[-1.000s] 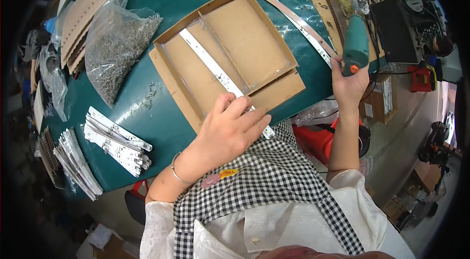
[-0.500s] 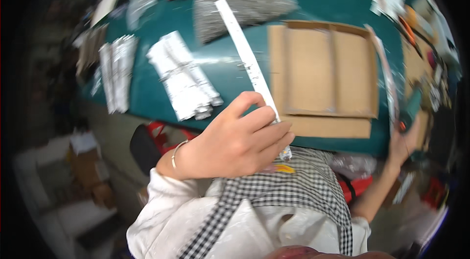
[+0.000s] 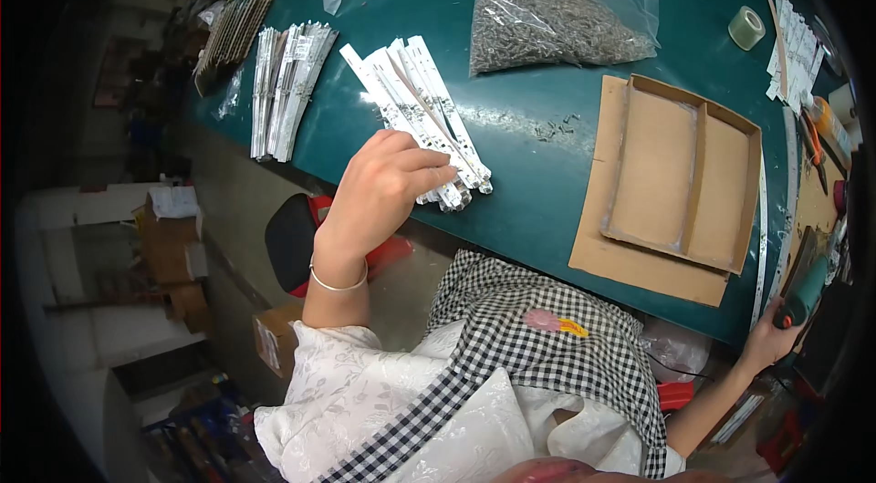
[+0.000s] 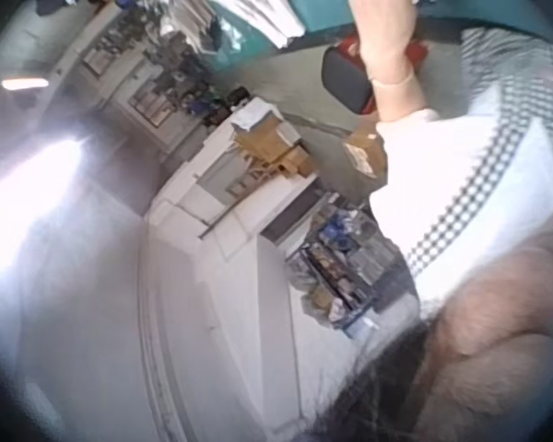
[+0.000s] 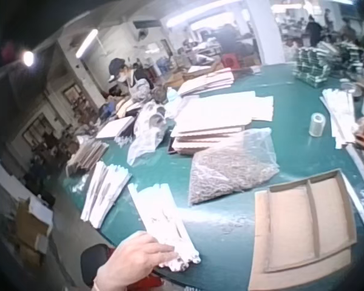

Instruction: The person uses a soldering iron to attach small metal components to LED light strips. They pick up a component, place it on the strip, and apply heat with the iron, repeating this process for multiple strips on a workbench.

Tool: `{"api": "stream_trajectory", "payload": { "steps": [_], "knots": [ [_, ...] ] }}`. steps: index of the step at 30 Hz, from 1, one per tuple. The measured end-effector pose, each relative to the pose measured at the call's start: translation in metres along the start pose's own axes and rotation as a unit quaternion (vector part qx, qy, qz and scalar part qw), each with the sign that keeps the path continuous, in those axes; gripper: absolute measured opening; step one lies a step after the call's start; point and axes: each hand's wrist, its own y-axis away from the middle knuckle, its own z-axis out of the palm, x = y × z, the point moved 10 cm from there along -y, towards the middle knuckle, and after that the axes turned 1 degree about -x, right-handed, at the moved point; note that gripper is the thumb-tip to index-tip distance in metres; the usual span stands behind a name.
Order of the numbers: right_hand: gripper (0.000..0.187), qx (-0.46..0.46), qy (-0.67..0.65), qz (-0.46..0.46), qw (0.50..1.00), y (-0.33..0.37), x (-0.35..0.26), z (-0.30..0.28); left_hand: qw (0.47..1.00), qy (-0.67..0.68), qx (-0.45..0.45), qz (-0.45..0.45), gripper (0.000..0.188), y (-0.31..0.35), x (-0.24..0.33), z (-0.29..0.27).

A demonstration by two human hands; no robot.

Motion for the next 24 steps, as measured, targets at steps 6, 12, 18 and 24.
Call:
{"api": "stream_trajectory", "payload": {
  "steps": [6,12,18,24],
  "knots": [
    [0.051,-0.077,-0.395,0.112,0.909,0.028,-0.027,-0.008,1.0,0.017,-0.014,-0.011,0.024,-0.006,-0.01,0.013],
    [0.072,-0.154,-0.476,0.063,0.863,0.054,-0.11,-0.019,0.997,0.05,-0.048,-0.031,0.027,-0.005,-0.022,0.026],
    [0.079,-0.246,-0.511,0.117,0.815,0.09,-0.135,0.016,0.996,0.055,-0.049,-0.053,0.036,0.0,-0.02,0.022],
    [0.075,-0.239,-0.513,0.087,0.819,0.1,-0.152,0.022,0.997,0.026,-0.041,-0.062,0.034,-0.003,-0.012,0.013]
  ]
}}
